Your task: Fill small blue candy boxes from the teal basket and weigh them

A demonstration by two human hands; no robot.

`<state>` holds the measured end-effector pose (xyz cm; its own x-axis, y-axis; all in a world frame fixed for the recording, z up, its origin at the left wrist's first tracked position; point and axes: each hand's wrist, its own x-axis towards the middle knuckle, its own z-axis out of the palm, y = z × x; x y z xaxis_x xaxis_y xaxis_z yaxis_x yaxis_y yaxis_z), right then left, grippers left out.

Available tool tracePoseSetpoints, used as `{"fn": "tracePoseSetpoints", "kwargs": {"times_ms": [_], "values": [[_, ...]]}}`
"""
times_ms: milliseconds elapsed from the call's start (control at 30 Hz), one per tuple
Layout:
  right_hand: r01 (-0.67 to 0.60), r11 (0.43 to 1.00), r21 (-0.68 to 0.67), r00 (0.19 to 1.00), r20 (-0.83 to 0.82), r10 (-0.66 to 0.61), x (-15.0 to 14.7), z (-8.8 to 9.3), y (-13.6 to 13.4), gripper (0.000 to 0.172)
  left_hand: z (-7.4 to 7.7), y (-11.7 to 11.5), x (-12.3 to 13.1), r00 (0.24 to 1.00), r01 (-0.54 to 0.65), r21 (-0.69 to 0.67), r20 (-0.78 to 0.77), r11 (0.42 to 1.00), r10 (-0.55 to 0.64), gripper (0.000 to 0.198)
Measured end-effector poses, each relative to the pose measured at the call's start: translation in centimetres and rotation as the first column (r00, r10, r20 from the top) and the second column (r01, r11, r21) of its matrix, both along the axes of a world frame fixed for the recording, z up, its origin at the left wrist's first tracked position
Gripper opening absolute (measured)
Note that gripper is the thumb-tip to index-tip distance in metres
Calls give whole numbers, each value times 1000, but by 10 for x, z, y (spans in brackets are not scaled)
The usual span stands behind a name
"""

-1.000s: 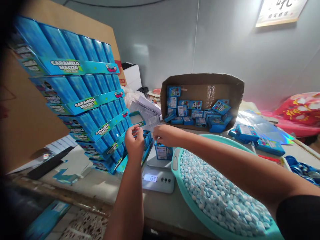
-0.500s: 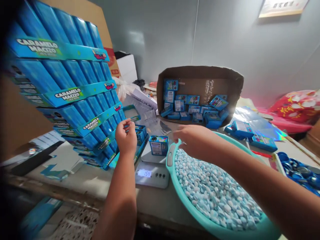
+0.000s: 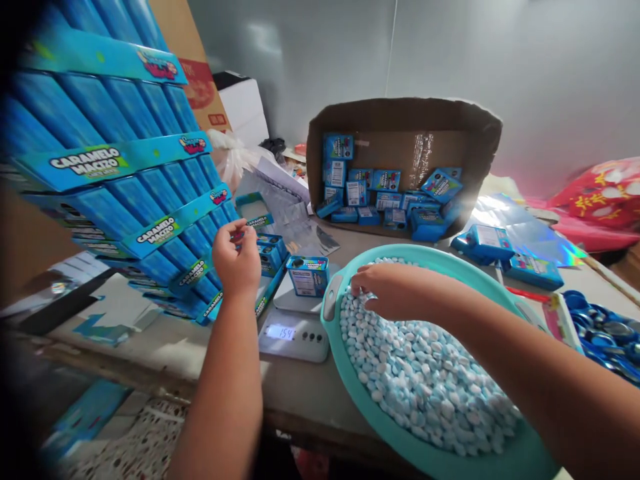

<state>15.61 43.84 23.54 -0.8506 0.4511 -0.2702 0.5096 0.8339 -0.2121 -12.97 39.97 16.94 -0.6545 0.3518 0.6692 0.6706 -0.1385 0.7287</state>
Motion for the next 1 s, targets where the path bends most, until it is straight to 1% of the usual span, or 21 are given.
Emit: {"fn": "tracePoseSetpoints", "kwargs": {"times_ms": [167, 300, 333, 367, 433, 467, 500, 533, 567, 633, 667, 700, 733, 767, 833, 900, 1000], "values": [[48, 999, -4, 996, 72, -48, 0, 5, -1, 20, -5, 2, -4, 999, -8, -12, 36, 1000, 8, 27], [48, 999, -17, 997, 65, -47, 3, 4, 0, 18, -5, 3, -2, 999, -7, 4, 40, 1000, 7, 27], [39, 999, -22, 998, 59, -37, 4, 3, 0, 18, -4, 2, 0, 999, 11, 11, 38, 1000, -11, 27], [31, 999, -25, 998, 53, -30, 5, 2, 1, 18, -1, 0, 2, 998, 52, 10, 28, 999, -52, 28], [32, 999, -33, 998, 52, -30, 7, 2, 2, 19, 4, -4, 11, 977, 210, -44, -22, 977, -211, 28], [37, 999, -38, 998, 59, -35, 7, 2, 3, 19, 8, -7, 16, 947, 308, -108, -59, 945, -316, 28], [42, 998, -42, 997, 65, -39, 6, 2, 3, 20, 11, -9, 22, 904, 396, -190, -95, 899, -418, 28], [45, 998, -43, 997, 70, -42, 6, 3, 3, 20, 13, -12, 28, 852, 460, -285, -122, 841, -508, 30], [51, 998, -44, 996, 77, -47, 6, 4, 3, 22, 15, -13, 34, 803, 498, -384, -135, 778, -581, 35], [54, 998, -43, 995, 89, -50, 5, 7, 2, 25, 17, -15, 43, 728, 509, -557, -128, 656, -674, 45], [58, 997, -44, 994, 96, -53, 5, 7, 1, 26, 17, -16, 46, 708, 500, -617, -112, 607, -697, 46], [66, 997, -45, 993, 99, -61, 6, 7, 1, 27, 16, -16, 47, 698, 490, -660, -95, 570, -710, 46], [76, 996, -47, 993, 98, -72, 6, 7, 1, 27, 16, -17, 47, 698, 480, -684, -82, 550, -712, 45], [88, 995, -46, 992, 90, -84, 7, 6, 1, 26, 16, -17, 46, 704, 473, -691, -76, 546, -706, 48], [108, 993, -43, 992, 67, -105, 9, 3, 2, 24, 15, -18, 41, 739, 457, -681, -69, 573, -670, 54], [117, 992, -45, 992, 57, -114, 9, 1, 4, 21, 16, -19, 32, 802, 408, -658, -72, 633, -593, 50], [148, 987, -69, 987, 70, -143, 8, 0, 9, 20, 18, -21, 19, 920, 252, -613, -89, 749, -382, 38]]}}
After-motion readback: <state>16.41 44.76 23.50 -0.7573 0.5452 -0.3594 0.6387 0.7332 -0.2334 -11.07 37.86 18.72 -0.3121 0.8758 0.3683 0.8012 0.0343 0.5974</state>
